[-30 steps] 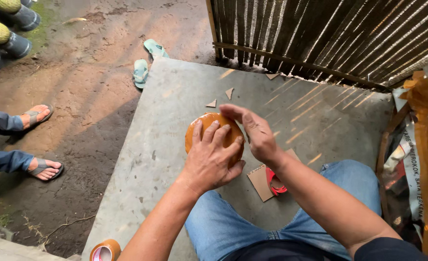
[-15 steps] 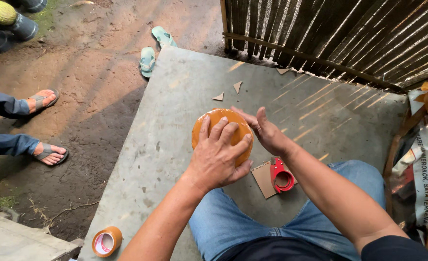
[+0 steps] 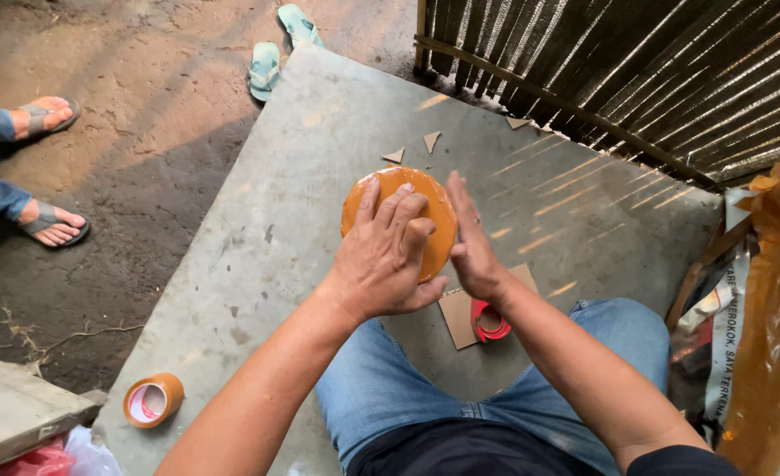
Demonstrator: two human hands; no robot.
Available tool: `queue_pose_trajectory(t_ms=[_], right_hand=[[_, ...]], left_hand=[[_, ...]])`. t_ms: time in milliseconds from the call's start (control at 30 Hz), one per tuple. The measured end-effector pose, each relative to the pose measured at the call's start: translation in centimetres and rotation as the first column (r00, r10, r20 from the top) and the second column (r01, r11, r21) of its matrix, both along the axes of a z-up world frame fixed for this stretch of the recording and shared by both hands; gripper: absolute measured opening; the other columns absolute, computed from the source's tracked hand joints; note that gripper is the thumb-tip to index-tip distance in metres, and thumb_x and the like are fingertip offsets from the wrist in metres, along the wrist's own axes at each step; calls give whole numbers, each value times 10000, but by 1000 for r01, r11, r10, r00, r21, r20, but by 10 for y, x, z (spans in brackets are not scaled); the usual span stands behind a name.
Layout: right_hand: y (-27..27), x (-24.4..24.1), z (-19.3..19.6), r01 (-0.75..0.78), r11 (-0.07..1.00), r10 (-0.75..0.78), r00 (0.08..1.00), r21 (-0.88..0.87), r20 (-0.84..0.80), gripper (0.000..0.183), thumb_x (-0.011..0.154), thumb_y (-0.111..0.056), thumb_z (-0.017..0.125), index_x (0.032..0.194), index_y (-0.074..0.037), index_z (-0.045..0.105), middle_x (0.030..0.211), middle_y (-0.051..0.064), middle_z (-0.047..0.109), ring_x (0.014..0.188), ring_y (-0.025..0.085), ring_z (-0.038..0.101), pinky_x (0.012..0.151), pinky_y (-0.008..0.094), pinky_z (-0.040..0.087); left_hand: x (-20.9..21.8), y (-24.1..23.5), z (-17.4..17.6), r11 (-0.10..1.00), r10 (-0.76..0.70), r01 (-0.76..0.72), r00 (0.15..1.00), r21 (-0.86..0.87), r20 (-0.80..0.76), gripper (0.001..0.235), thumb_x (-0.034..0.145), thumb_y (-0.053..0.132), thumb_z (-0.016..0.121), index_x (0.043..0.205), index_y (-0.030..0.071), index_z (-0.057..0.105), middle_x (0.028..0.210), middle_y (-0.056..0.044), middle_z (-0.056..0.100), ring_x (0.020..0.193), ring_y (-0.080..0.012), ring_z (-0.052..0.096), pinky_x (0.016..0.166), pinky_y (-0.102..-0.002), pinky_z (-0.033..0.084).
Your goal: The person assembles a cylindrical cardboard container by applying orange tape to the rim and sides. They cut a circular cardboard piece with a utility knife and attach it to the container opening, securing it with multiple strips of tape.
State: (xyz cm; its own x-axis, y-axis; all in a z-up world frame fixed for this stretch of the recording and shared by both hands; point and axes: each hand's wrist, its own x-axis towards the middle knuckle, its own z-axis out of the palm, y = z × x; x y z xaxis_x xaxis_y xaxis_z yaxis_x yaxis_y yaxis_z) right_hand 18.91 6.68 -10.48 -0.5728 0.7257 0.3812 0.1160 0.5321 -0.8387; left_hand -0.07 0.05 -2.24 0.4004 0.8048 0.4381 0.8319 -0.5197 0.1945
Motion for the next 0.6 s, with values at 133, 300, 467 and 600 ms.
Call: queue_pose_trajectory(t_ms=[133, 300, 467, 600], right_hand=[[22, -4, 21, -226, 920, 101, 926, -320, -363, 923, 1078, -684, 327, 1652, 29, 207, 1712, 211, 255, 1614, 320, 219, 1334, 462, 155], [24, -39, 33, -292, 880, 75, 864, -374, -498, 858, 1116, -660, 333, 1617, 37, 328, 1589, 197, 476, 1499, 301, 456, 1320, 446, 332], [12, -35, 6, -475, 705, 32, 763, -526, -646, 946, 1034, -741, 334, 1612, 8, 317, 1613, 202, 453, 1506, 340, 449, 1296, 485, 347], [9, -36, -28, -584, 496, -69, 711, -642, -700, 1031, 911, -796, 277, 1646, -75, 234, 1694, 91, 330, 1570, 274, 334, 1314, 446, 273]], left_hand=[[-2, -2, -10, 995, -55, 40, 984, 88, 171, 996, 771, 755, 765, 1362, 46, 393, 1381, -213, 437, 1349, -411, 455, 1218, -645, 249], [-10, -1, -3, 983, -48, -2, 963, 184, 266, 1088, 871, 849, 681, 1531, 76, 291, 1553, -210, 359, 1465, -398, 399, 1289, -590, 253], [-2, 1, -1, 982, 142, -152, 986, 113, 87, 1053, 876, 872, 570, 1570, 105, 372, 1628, -228, 319, 1502, -445, 353, 1255, -596, 228], [7, 8, 0, 968, 252, -252, 968, -23, -2, 1113, 793, 877, 554, 1525, 50, 413, 1563, -271, 337, 1432, -472, 353, 1155, -629, 215]])
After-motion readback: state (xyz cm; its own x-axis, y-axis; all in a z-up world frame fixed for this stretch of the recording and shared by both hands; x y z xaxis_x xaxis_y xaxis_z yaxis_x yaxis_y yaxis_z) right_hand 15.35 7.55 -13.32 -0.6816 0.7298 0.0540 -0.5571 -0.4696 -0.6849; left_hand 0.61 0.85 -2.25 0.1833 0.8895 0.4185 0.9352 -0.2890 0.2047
